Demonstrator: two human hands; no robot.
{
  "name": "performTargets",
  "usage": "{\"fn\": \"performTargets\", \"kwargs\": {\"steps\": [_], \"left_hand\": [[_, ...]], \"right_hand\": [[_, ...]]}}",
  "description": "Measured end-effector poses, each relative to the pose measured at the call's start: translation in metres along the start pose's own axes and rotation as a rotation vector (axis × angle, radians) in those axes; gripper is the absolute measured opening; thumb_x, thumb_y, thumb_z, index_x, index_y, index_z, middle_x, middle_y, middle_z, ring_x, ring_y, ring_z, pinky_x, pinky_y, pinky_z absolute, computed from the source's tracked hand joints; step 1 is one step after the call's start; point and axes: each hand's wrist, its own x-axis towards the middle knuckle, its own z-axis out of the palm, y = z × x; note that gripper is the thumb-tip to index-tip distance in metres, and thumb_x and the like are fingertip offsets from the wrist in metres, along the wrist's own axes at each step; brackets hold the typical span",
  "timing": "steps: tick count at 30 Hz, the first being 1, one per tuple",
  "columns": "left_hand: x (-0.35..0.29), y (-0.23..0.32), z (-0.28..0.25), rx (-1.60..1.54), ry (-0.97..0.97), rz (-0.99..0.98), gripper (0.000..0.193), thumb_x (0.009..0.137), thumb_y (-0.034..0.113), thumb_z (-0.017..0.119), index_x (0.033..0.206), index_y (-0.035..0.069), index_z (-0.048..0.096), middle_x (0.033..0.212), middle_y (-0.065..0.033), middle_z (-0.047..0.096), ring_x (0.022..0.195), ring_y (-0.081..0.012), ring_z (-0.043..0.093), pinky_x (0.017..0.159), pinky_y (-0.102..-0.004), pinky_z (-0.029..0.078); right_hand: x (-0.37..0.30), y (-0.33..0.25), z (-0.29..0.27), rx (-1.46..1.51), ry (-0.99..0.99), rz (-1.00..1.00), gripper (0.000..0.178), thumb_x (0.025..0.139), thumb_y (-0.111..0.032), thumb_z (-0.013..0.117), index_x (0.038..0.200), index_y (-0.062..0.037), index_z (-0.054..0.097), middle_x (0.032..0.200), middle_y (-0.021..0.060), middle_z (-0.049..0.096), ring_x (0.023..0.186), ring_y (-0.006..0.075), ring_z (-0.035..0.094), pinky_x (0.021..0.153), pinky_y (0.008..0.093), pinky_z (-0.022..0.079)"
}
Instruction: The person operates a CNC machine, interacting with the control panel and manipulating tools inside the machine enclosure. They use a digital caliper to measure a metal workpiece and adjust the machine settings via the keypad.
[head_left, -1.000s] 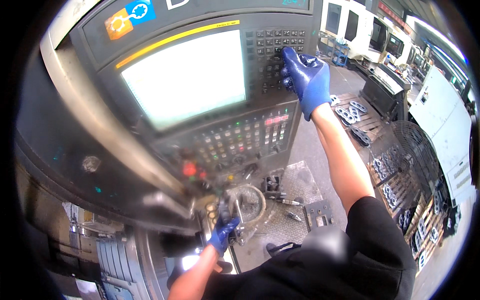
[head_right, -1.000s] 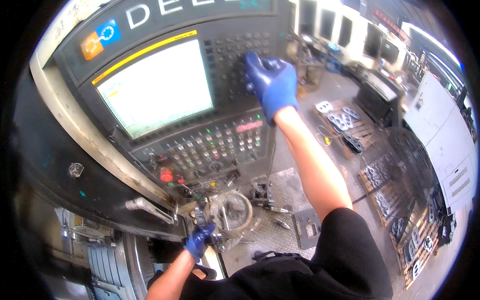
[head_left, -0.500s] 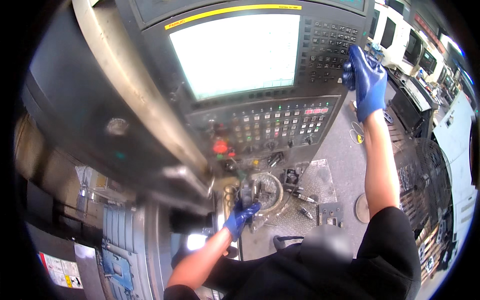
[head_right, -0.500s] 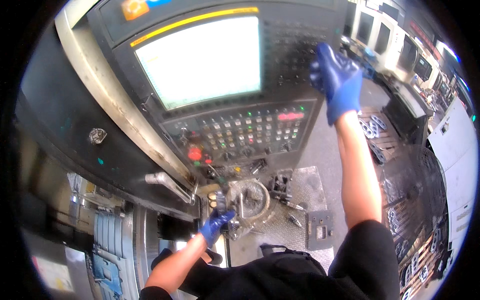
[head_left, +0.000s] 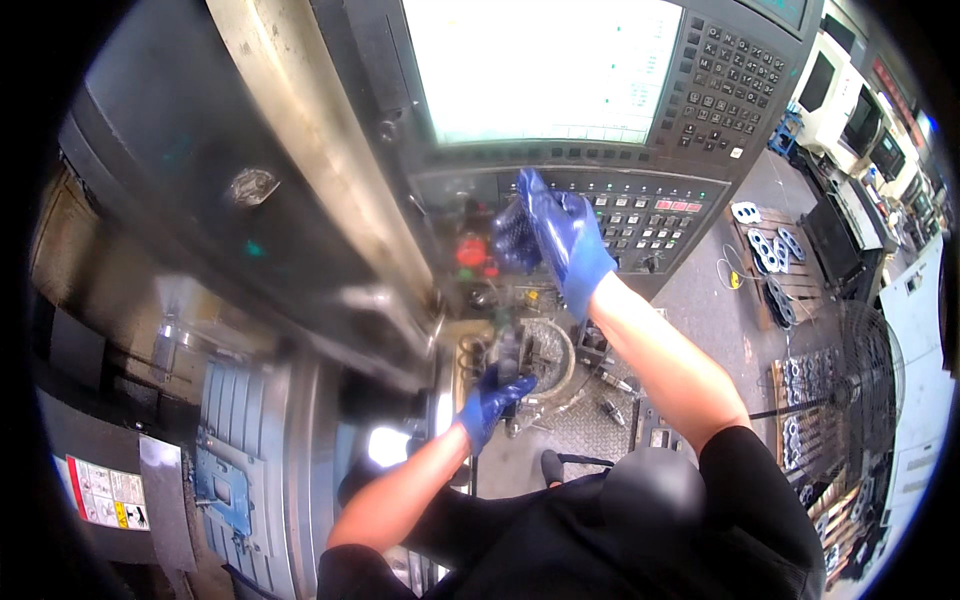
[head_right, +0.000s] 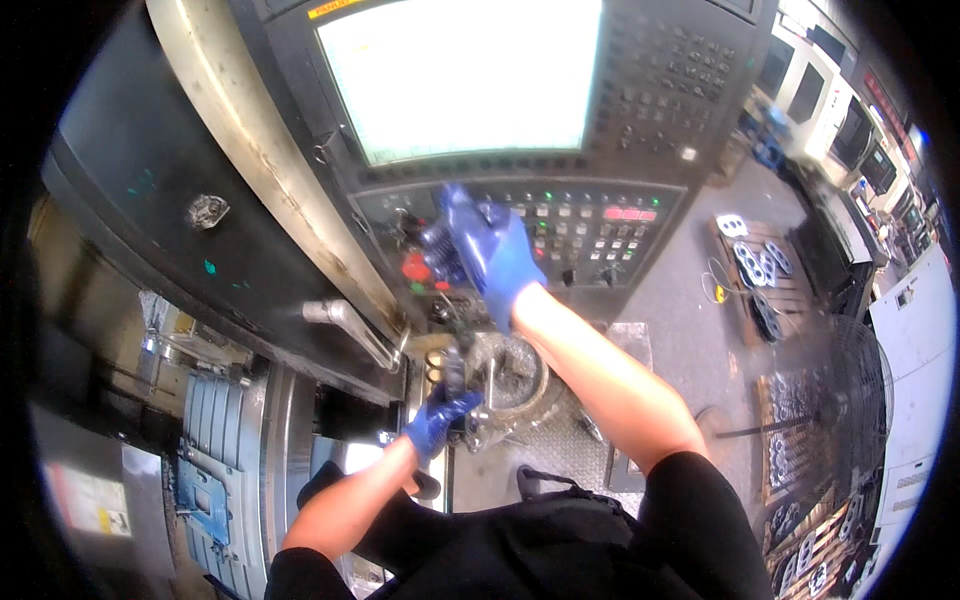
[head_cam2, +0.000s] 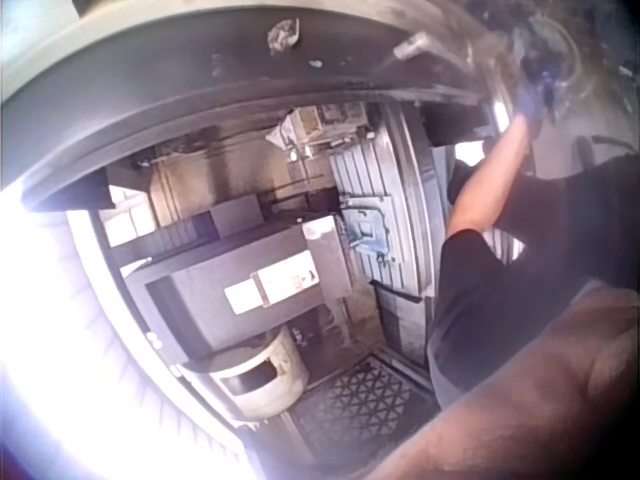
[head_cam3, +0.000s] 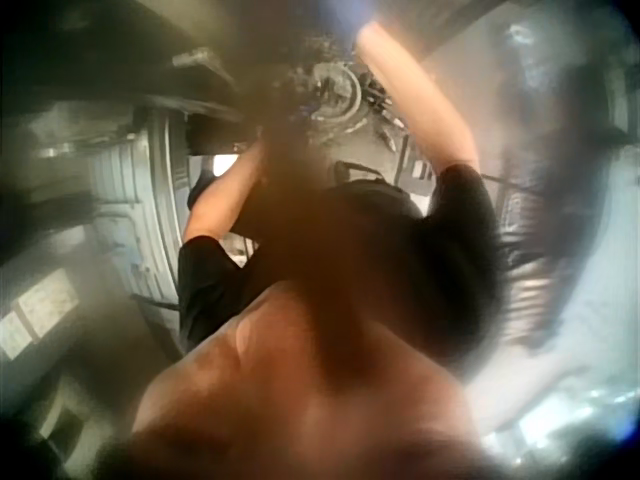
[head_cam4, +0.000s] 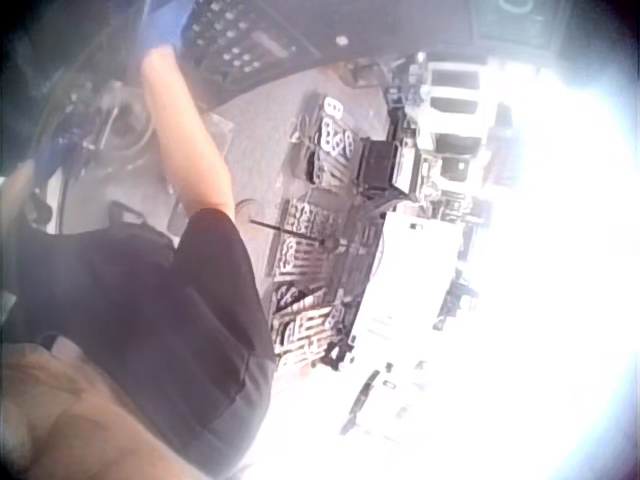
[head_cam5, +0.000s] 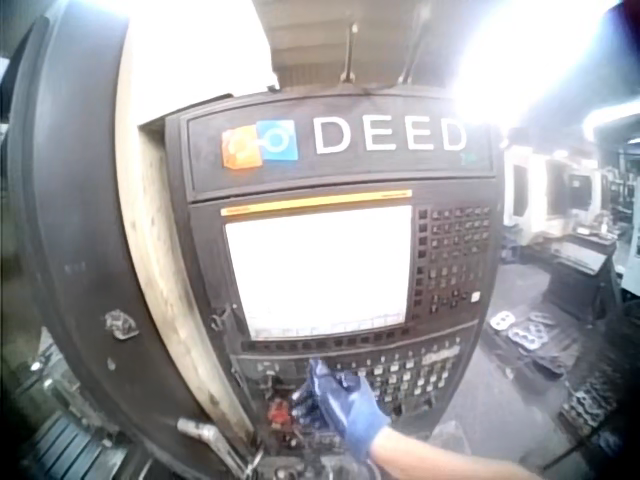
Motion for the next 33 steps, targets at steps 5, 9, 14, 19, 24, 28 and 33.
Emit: {"fn": "performTargets", "kwargs": {"steps": [5, 9, 14, 19, 24, 28, 33], "left_hand": [[0.000, -0.002, -0.001, 0.001, 0.024, 0.035, 0.046, 0.089, 0.021, 0.076, 0.128, 0.006, 0.055, 0.105, -0.0052, 0.065, 0.089, -0.0171, 0.066, 0.072, -0.0322, 0.056], [0.008, -0.013, -0.009, -0.039, 0.007, 0.051, 0.044, 0.090, 0.019, 0.076, 0.126, 0.006, 0.056, 0.107, -0.0061, 0.066, 0.091, -0.0190, 0.067, 0.075, -0.0329, 0.057], [0.009, -0.015, -0.010, -0.082, 0.025, 0.034, 0.041, 0.090, 0.018, 0.075, 0.125, 0.006, 0.057, 0.107, -0.0060, 0.066, 0.091, -0.0197, 0.068, 0.074, -0.0331, 0.057], [0.005, -0.011, -0.006, -0.062, 0.014, 0.065, 0.044, 0.090, 0.019, 0.076, 0.127, 0.006, 0.056, 0.108, -0.0061, 0.066, 0.088, -0.0195, 0.068, 0.074, -0.0327, 0.056], [0.004, -0.008, -0.005, -0.034, 0.010, 0.026, 0.048, 0.090, 0.022, 0.076, 0.130, 0.006, 0.055, 0.110, -0.0060, 0.066, 0.091, -0.0187, 0.067, 0.076, -0.0324, 0.056], [-0.002, 0.000, 0.000, -0.004, -0.002, 0.011, 0.053, 0.088, 0.027, 0.078, 0.132, 0.005, 0.056, 0.114, -0.0053, 0.065, 0.099, -0.0150, 0.062, 0.082, -0.0303, 0.052], [0.002, -0.004, -0.005, -0.005, -0.022, 0.019, 0.049, 0.086, 0.025, 0.079, 0.128, 0.004, 0.061, 0.113, -0.0034, 0.067, 0.100, -0.0115, 0.060, 0.087, -0.0288, 0.049]], "right_hand": [[0.025, -0.004, 0.010, -0.119, 0.117, 0.086, 0.051, 0.097, -0.049, 0.062, 0.088, 0.0003, 0.069, 0.071, 0.0074, 0.069, 0.059, 0.0135, 0.064, 0.055, 0.0294, 0.050], [0.029, 0.004, 0.012, -0.127, 0.066, -0.084, 0.050, 0.098, -0.048, 0.061, 0.082, -0.0013, 0.069, 0.068, 0.0077, 0.068, 0.056, 0.0141, 0.062, 0.055, 0.0303, 0.050], [0.015, 0.002, 0.006, -0.173, 0.083, -0.036, 0.048, 0.098, -0.047, 0.062, 0.084, -0.0016, 0.071, 0.071, 0.0070, 0.069, 0.056, 0.0128, 0.062, 0.053, 0.0282, 0.048], [0.014, -0.001, -0.006, -0.148, 0.065, 0.009, 0.045, 0.097, -0.045, 0.064, 0.088, -0.0021, 0.071, 0.075, 0.0065, 0.071, 0.057, 0.0127, 0.063, 0.052, 0.0284, 0.048], [0.012, -0.007, -0.003, -0.120, 0.079, 0.018, 0.045, 0.097, -0.046, 0.064, 0.084, -0.0035, 0.071, 0.067, 0.0065, 0.069, 0.052, 0.0135, 0.062, 0.049, 0.0283, 0.047], [0.011, -0.011, 0.001, -0.087, 0.080, 0.015, 0.048, 0.097, -0.048, 0.063, 0.080, -0.0039, 0.069, 0.063, 0.0070, 0.067, 0.052, 0.0145, 0.063, 0.048, 0.0279, 0.046], [0.017, -0.011, 0.000, -0.027, 0.066, 0.010, 0.047, 0.096, -0.048, 0.065, 0.080, -0.0038, 0.067, 0.064, 0.0075, 0.067, 0.051, 0.0150, 0.062, 0.046, 0.0284, 0.046]]}}
